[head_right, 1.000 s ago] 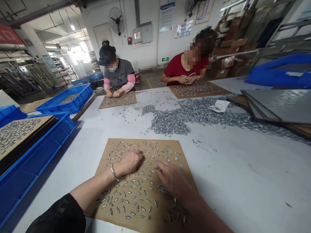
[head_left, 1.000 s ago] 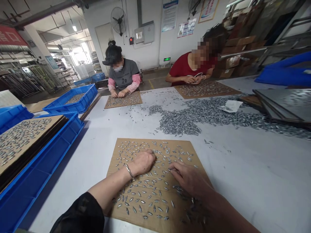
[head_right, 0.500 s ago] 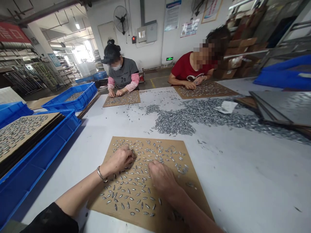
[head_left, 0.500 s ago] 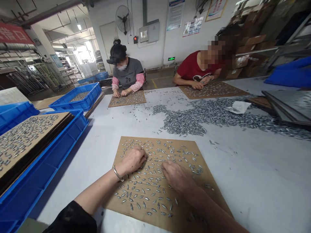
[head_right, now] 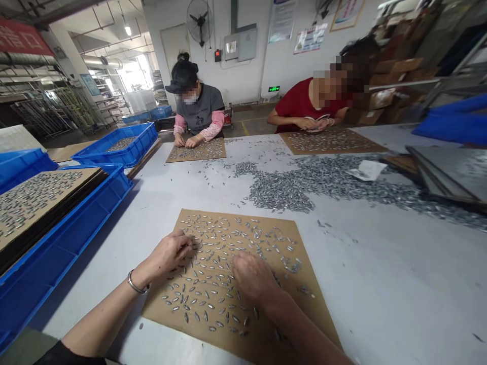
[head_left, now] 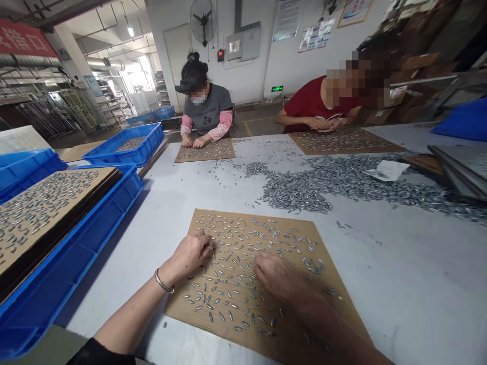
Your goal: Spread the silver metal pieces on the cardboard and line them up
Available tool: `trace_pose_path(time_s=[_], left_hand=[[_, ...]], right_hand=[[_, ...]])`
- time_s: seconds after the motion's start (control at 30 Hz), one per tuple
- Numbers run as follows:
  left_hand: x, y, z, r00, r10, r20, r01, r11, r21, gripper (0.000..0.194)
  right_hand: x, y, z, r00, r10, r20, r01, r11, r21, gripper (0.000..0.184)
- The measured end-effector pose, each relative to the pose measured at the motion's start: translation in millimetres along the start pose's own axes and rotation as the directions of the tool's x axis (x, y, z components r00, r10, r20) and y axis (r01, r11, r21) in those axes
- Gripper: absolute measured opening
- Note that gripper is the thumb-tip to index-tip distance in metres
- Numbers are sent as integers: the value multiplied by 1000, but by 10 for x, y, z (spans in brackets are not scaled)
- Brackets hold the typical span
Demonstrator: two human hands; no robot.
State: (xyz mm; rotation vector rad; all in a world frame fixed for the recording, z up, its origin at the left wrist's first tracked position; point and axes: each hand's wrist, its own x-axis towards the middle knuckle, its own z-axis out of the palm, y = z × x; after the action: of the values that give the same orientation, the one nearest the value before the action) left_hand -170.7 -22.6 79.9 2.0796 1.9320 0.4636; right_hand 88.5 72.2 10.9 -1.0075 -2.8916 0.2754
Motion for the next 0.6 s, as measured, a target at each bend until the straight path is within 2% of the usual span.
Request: trace_pose_path(time_s=[0.17, 0.27, 0.33, 0.5, 0.6], left_hand=[[-104, 36, -34, 1000, -10, 3, 10, 1000, 0, 25], [-203, 52, -75, 999, -31, -7, 31, 999, -43, 26], [-302, 32, -94, 997, -76, -30, 74, 995, -60, 26], [-633, -13, -88, 973, -205, -105, 199, 978, -67, 25], [-819, 34, -25, 958, -261, -119, 253, 964, -78, 25]], right_hand=[[-73, 85, -86, 997, -3, -80, 7, 999, 48, 29], [-240, 160, -171, 987, 37, -155, -17, 991, 132, 34], [-401, 221, -188, 984, 78, -163, -44, 978, 203, 35], [-912, 441, -2, 970, 192, -151, -127, 923, 362, 28], [-1251, 554, 188, 932, 312, -182, -213, 883, 418, 27]])
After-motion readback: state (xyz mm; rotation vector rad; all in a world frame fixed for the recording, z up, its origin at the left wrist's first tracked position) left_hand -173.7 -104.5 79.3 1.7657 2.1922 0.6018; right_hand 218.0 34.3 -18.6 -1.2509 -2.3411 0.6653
